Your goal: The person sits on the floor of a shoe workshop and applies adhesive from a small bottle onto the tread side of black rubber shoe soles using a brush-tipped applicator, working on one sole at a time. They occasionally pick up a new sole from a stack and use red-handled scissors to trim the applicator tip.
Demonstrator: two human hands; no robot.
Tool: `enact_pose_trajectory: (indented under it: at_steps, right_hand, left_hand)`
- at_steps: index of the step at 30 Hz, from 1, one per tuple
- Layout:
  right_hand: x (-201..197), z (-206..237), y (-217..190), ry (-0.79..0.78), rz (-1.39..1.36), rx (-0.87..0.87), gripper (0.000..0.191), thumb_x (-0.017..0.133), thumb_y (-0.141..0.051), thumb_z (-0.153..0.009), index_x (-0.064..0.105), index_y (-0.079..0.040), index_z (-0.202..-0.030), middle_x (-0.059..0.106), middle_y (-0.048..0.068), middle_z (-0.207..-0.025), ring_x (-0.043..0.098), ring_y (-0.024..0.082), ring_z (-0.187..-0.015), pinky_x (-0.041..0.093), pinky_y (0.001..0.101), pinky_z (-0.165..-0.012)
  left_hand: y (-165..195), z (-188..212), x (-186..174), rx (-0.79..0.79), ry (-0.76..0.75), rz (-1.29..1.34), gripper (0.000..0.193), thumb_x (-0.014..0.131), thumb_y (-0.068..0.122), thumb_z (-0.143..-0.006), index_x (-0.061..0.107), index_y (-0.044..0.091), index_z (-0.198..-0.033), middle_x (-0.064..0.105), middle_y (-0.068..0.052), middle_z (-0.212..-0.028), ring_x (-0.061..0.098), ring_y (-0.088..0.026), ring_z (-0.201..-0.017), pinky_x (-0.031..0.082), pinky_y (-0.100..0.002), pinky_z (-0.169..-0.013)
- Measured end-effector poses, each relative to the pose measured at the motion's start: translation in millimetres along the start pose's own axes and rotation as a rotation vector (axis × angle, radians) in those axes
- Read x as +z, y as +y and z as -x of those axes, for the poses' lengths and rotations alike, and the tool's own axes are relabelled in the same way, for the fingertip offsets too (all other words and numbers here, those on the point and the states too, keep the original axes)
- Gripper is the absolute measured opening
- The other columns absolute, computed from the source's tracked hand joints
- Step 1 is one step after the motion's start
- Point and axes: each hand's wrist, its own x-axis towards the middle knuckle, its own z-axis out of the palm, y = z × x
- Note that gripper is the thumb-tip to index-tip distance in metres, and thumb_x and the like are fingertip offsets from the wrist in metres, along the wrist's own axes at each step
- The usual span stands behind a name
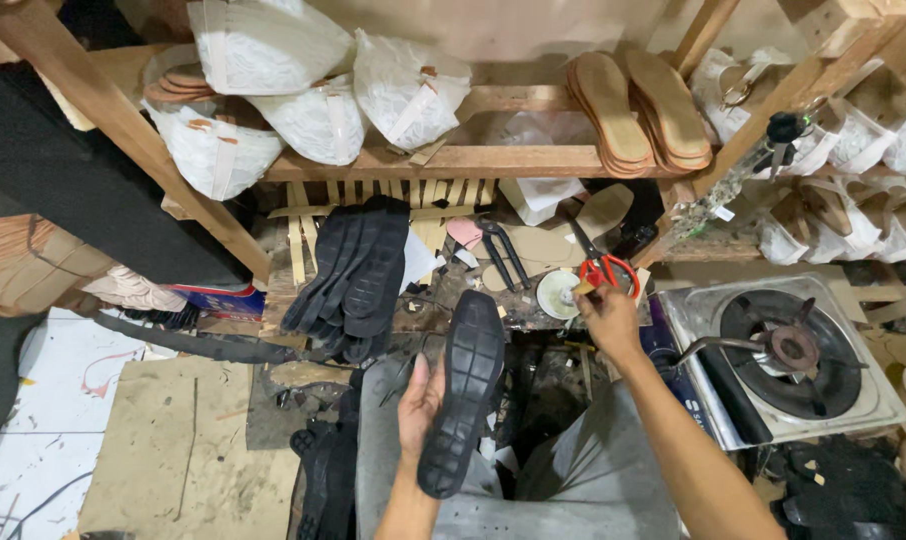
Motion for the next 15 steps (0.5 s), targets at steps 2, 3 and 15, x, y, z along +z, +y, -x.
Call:
enact_pose_trajectory:
  at_steps: [2, 3, 15]
  right_hand:
    - [-3.4, -0.5, 0.4, 0.023, -0.179, -0.038, 0.028, 0.075, -0.025, -0.093, 0.075, -0.001, -0.107, 0.074, 0.016, -0.087, 0.064, 0.020, -0.076, 0.051, 0.0336, -0.074]
    - [-5.7, 0.4, -2.1, 0.041, -0.271, -0.065, 0.027, 0.075, -0.024, -0.093, 0.075, 0.000, -0.106, 0.074, 0.014, -0.088, 0.063, 0.017, -0.076, 0.050, 0.0316, -0.073]
    - [-37.6, 131.3, -80.4, -0.109, -0.338, -0.779, 0.012, 0.065, -0.009, -0.095, 0.066, -0.003, -0.105, 0.069, 0.013, -0.103, 0.069, 0.030, -0.095, 0.054, 0.0355, -0.088]
  left_hand:
    - [-0.6, -3.2, -5.8, -0.052, -0.067, -0.048, 0.067, 0.038, 0.049, -0.106, 0.033, 0.009, -0.159, 0.042, -0.015, -0.160, 0.039, -0.032, -0.148, 0.022, -0.050, -0.126]
    - [-1.1, -5.7, -8.4, -0.091, -0.106, -0.023, 0.069, 0.037, 0.051, -0.107, 0.030, 0.008, -0.159, 0.041, -0.015, -0.161, 0.039, -0.032, -0.149, 0.023, -0.051, -0.127]
    - [-13.7, -4.6, 5.9, -0.279, -0.208, -0.027, 0.084, 0.036, 0.066, -0.104, 0.029, 0.006, -0.163, 0.045, -0.015, -0.159, 0.048, -0.029, -0.143, 0.034, -0.042, -0.123]
